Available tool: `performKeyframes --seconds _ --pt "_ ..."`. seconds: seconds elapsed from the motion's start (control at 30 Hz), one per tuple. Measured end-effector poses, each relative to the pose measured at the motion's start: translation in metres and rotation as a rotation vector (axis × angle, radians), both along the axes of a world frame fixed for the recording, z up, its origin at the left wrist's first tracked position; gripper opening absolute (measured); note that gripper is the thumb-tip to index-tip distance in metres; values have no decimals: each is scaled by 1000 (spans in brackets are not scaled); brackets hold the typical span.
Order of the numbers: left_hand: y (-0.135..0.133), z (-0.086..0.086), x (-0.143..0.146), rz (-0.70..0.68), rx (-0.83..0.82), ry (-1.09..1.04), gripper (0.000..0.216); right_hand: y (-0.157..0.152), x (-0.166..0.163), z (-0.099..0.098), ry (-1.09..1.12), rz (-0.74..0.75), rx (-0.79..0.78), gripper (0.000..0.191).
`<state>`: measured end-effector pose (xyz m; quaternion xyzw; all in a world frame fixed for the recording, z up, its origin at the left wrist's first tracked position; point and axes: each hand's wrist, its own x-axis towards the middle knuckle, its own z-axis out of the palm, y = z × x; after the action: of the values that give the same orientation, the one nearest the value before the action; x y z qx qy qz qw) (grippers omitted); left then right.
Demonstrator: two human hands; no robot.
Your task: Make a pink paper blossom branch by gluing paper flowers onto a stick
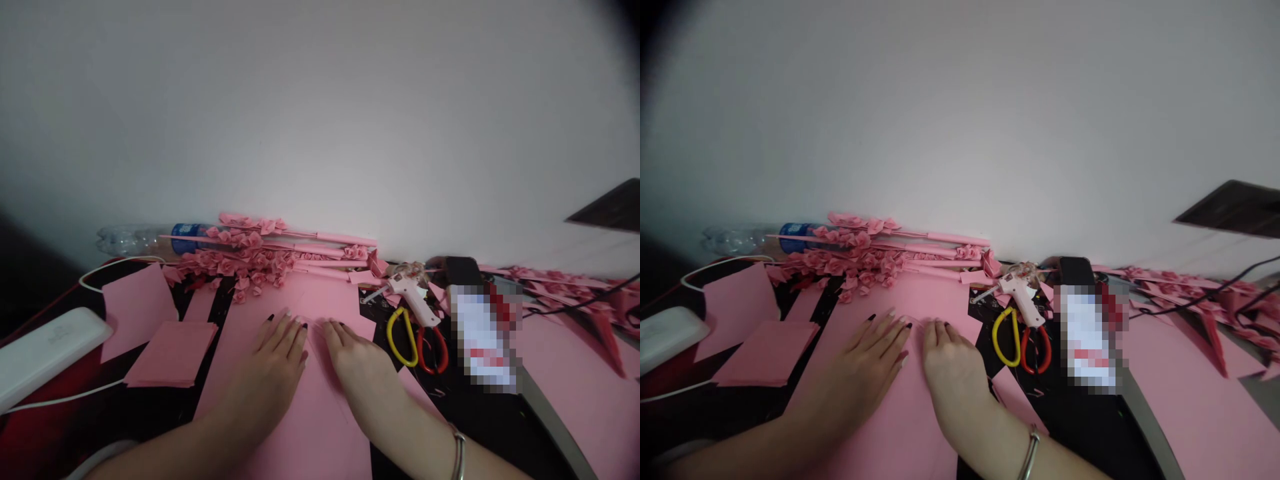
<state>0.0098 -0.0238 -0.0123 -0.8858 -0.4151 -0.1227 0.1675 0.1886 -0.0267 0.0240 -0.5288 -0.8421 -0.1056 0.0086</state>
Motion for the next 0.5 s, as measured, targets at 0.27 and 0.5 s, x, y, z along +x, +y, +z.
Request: performKeyframes --seconds 0.27,0.5 --pt "0 -4 1 -2 35 11 39 0 3 -6 29 24 35 44" --pt "2 -2 1 -12 24 -13 37 -4 7 -18 17 87 104 50"
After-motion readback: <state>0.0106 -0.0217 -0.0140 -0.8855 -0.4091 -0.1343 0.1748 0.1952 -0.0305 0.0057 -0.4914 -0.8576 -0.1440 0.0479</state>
